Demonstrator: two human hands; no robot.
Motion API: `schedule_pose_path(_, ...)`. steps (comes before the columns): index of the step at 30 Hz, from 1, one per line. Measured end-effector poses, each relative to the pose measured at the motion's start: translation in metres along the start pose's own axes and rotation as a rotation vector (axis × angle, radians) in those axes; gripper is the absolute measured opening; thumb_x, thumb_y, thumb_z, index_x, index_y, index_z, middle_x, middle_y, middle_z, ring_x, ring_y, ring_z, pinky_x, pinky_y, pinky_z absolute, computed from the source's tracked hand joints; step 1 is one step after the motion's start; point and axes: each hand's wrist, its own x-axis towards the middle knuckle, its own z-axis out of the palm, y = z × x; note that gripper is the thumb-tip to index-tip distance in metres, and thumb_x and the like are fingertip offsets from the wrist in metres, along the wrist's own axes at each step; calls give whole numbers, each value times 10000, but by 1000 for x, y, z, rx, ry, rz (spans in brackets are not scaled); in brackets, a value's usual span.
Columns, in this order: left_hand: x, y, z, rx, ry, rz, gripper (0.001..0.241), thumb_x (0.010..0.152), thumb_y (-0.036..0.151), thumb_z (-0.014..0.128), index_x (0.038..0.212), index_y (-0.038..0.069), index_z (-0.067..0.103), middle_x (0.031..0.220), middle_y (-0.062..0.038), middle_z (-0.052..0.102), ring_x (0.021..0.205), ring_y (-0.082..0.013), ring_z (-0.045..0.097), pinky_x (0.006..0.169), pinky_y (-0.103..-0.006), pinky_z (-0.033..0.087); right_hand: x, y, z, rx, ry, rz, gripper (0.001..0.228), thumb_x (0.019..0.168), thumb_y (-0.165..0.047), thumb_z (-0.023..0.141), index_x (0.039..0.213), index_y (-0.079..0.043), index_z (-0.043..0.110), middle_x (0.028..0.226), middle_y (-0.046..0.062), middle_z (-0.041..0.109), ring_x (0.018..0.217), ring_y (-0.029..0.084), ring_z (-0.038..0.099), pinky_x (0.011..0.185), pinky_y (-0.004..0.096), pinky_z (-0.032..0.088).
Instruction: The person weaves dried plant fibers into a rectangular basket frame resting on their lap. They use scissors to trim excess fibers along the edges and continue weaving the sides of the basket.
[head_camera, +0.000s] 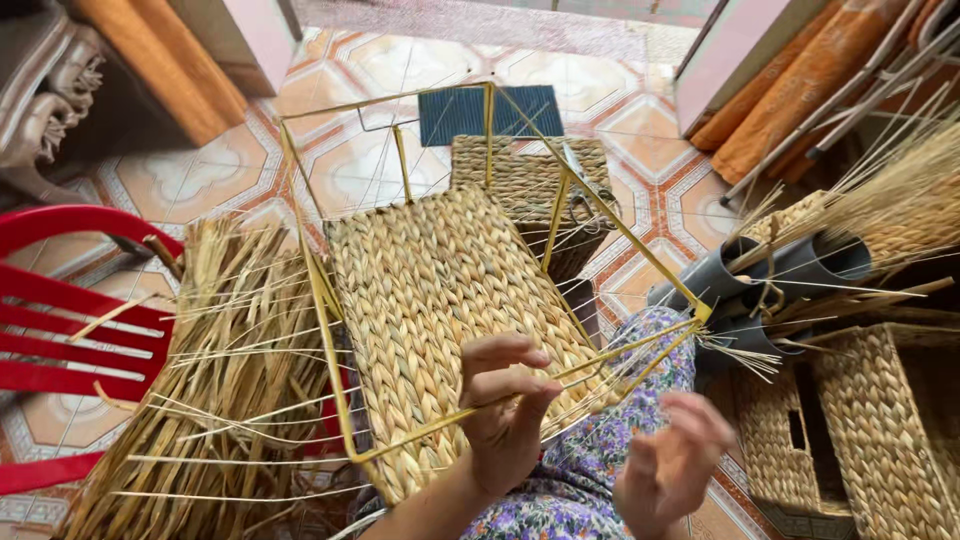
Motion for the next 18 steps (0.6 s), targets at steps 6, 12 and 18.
schedule_pose_path(6,2,27,8,234,-173,-148,153,1015,31,687,1152,58,622,1379,-155,510,1232,-274,606,1055,-411,533,-20,-20,3,212,-684,231,384,867,-54,678,1243,-9,619,1167,176,680,1059,257,696,875,327,565)
schedule_pose_path(12,12,55,3,452,-514,-231,445,894,165,775,1267,-26,625,1532,-205,443,1277,-323,588,1053,-476,485,-17,-23,32,382,-747,258,360,903,-66,648,1257,-6,622,1104,150,676,950,219,664,784,307,543)
schedule_pose_path(18,16,57,0,459,-475,-233,519,891,191,794,1330,-9,602,1542,-226,447,1298,-354,591,1079,-472,487,-18,-30,36,467,-819,305,340,939,-79,618,1270,-3,624,1042,123,672,840,181,632,693,287,521)
